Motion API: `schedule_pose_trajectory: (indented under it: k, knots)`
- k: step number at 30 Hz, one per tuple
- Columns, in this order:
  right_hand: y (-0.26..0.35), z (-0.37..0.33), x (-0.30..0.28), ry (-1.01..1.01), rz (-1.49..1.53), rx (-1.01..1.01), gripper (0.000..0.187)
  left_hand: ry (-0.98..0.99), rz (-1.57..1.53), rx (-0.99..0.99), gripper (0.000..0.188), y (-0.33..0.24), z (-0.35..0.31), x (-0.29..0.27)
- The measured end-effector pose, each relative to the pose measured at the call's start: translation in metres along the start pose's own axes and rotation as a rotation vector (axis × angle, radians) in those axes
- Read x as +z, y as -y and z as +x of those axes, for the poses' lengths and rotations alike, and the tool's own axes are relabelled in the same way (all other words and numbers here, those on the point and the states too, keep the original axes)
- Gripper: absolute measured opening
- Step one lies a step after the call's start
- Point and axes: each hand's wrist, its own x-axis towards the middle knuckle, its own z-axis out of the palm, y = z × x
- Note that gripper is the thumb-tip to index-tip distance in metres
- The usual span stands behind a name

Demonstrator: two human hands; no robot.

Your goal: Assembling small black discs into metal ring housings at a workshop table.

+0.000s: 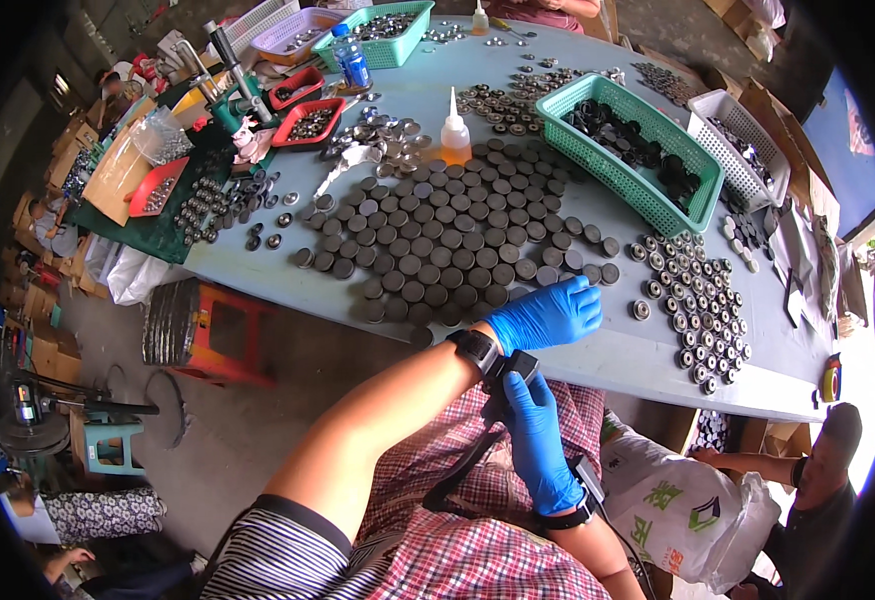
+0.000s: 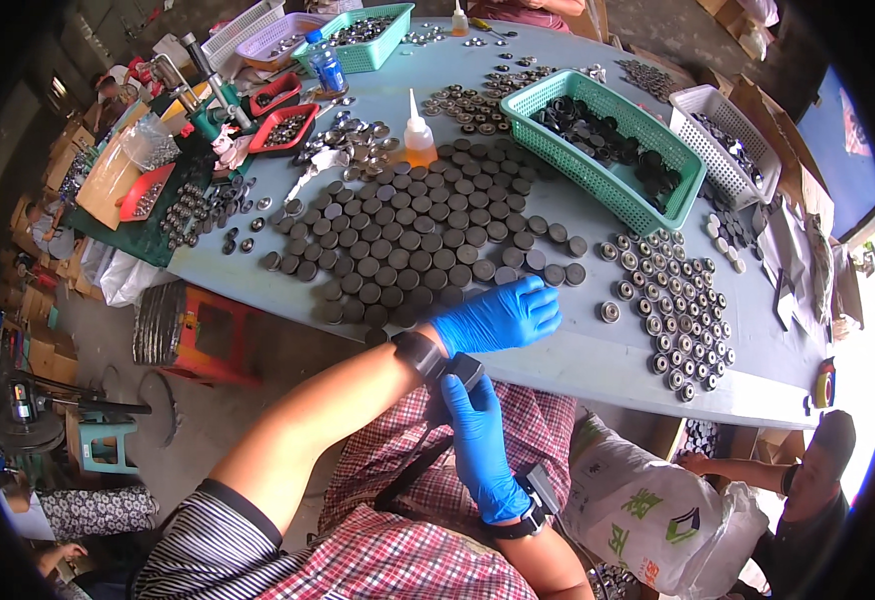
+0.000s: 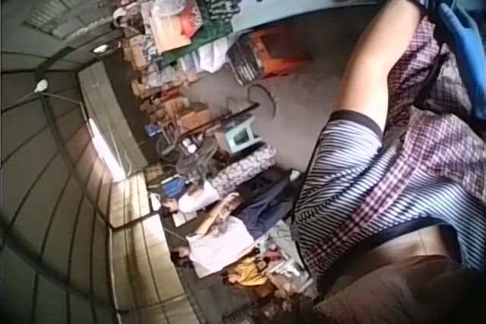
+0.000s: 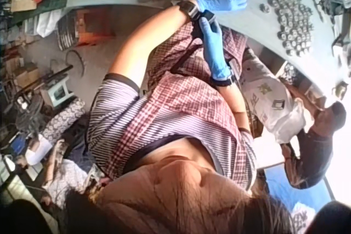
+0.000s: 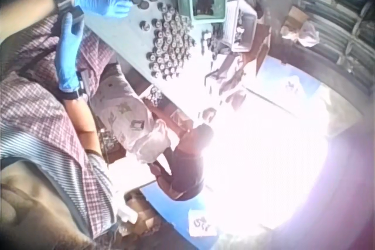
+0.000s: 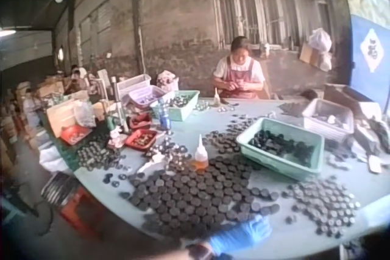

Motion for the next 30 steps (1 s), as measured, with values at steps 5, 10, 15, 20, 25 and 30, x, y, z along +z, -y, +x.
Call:
schedule_pose_trajectory:
  k: [5,10,15,20,25,30]
  knots:
    - [-0.004,0.004,-0.004,0.008,0.021,-0.009,0.036,-0.146,-0.375,-0.395,0.024,0.007,0.005,0.005]
    - [-0.008,0.008,-0.006,0.103,0.064,-0.128,0.04,-0.377,-1.452,-1.292,0.021,0.023,0.019,0.003]
    - [-0.014,0.021,-0.017,0.156,0.038,-0.184,0.044,-0.951,-2.259,-1.494,0.025,0.049,0.019,-0.013]
    - [-0.023,0.038,-0.033,0.206,0.206,-0.131,0.046,-1.532,-2.619,-1.333,0.028,0.058,0.026,-0.027]
    - [-0.049,0.064,-0.055,0.458,0.425,0.016,0.058,-1.452,-2.933,-0.786,0.03,0.035,0.06,-0.057]
    - [-0.079,0.08,-0.049,0.448,0.761,0.239,0.042,-1.078,-2.98,-0.8,0.033,-0.012,0.094,-0.084]
